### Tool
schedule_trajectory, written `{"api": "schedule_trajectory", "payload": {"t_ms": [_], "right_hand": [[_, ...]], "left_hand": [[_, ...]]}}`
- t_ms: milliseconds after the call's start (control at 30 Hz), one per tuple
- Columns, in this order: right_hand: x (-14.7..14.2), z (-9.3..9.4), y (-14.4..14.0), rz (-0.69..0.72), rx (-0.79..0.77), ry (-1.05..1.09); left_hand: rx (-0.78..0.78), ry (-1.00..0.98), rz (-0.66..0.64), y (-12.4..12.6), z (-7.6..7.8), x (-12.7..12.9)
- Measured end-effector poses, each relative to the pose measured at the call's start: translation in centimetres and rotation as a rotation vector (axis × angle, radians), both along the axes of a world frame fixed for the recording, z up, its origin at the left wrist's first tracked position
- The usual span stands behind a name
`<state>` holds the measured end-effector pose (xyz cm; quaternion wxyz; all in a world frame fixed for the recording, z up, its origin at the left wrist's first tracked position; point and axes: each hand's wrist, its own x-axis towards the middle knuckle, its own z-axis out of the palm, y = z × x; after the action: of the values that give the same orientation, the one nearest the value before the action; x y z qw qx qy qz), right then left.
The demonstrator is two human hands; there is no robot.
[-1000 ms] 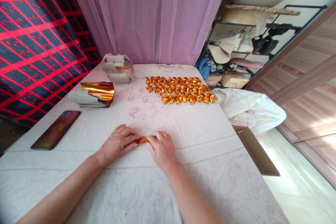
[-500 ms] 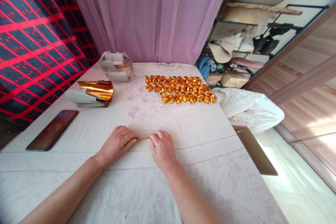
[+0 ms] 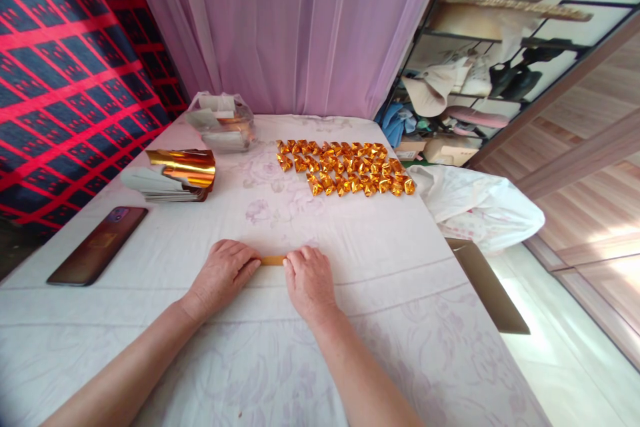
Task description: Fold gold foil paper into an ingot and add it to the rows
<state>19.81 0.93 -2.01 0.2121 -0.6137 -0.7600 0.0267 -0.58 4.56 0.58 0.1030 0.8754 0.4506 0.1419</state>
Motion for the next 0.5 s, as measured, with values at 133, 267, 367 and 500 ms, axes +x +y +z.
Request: {"api": "schedule_trajectory", "payload": {"t_ms": [133, 267, 367, 500], "right_hand": [[0.04, -0.3, 0.09, 0.0, 0.019, 0.051], [0.07, -0.43, 0.08, -0.007, 0.04, 0.09], [0.04, -0.36, 0.03, -0.006, 0.041, 0.069], [-0.06, -0.27, 0.05, -0.019, 0.04, 0.062]], "left_hand": [[-0.014, 0.035, 0.068, -0.2, 0.05, 0.43], [-0.02, 0.057, 0.126, -0.43, 0.05, 0.54], [-0.037, 0.07, 0.143, -0.49, -0.05, 0.48], [-0.062, 0.02, 0.153, -0.38, -0.32, 0.44]]}}
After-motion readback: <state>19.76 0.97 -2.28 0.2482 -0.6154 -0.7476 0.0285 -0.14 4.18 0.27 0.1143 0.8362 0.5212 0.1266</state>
